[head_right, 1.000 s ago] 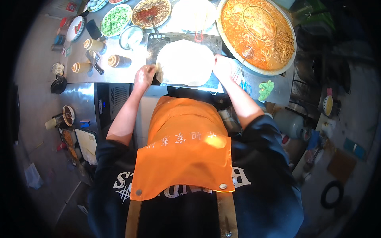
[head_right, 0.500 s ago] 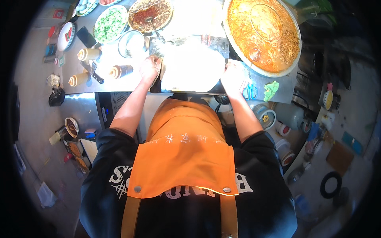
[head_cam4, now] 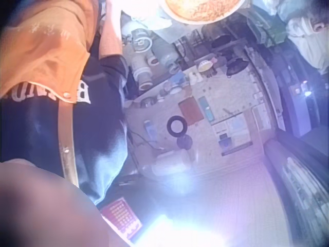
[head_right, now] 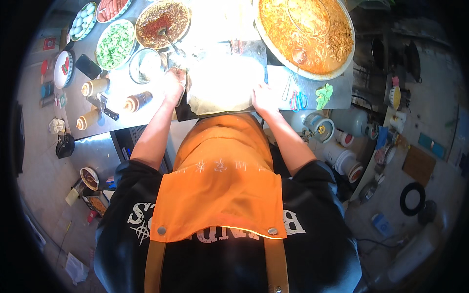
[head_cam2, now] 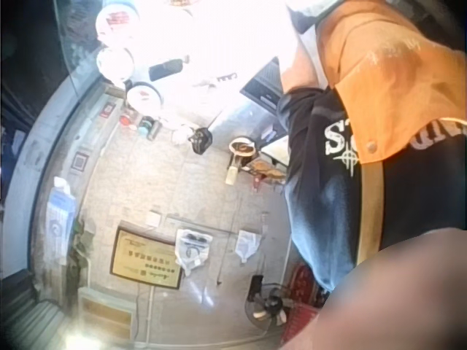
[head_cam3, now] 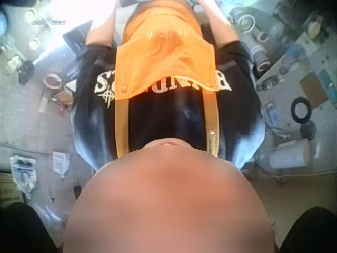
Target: The person prepares a wrap by placing a flatbread on the counter, adding cooked noodles and sauce, then folding and rolling it into a cylindrical shape. The person repeats the process with a second wrap, using tongs to transfer noodles and a squeeze bottle to add sauce.
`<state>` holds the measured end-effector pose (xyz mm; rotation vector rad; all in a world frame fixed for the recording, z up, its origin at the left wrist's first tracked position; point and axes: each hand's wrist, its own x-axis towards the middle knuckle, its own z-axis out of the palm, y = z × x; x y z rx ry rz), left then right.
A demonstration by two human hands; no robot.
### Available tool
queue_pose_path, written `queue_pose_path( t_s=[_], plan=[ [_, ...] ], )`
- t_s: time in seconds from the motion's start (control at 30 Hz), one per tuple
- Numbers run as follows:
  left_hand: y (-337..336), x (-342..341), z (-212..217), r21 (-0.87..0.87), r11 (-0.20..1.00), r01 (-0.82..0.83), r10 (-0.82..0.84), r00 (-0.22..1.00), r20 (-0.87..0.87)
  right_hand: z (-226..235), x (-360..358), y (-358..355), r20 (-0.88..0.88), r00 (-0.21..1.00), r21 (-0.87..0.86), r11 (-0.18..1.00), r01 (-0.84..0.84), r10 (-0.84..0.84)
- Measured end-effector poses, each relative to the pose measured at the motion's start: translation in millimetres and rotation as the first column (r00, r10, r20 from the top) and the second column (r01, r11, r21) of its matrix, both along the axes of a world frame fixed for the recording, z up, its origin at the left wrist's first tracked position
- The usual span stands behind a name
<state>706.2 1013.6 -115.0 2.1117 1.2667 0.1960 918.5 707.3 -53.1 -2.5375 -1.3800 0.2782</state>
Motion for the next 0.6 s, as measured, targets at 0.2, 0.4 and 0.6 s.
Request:
queue_pose_path(
  t_s=[0.2, 0.4, 0.6],
  plan=[
    [-44, 8, 48, -0.043, 0.980, 0.195, -0.195, 0.981, 0.017, -10, 67, 96, 0.014, 0.996, 0.130, 0.987, -0.092, 0.091],
    [-57, -9, 56, -0.144, 0.989, 0.044, -0.040, 0.999, 0.032, -28, 106, 109, -0.169, 0.965, 0.165, 0.971, -0.174, 0.201],
    [-35, 6, 48, 0.085, 0.996, 0.035, -0.036, 0.999, 0.016, -35, 103, 109, -0.179, 0.930, 0.290, 0.920, -0.262, 0.321]
  ],
)
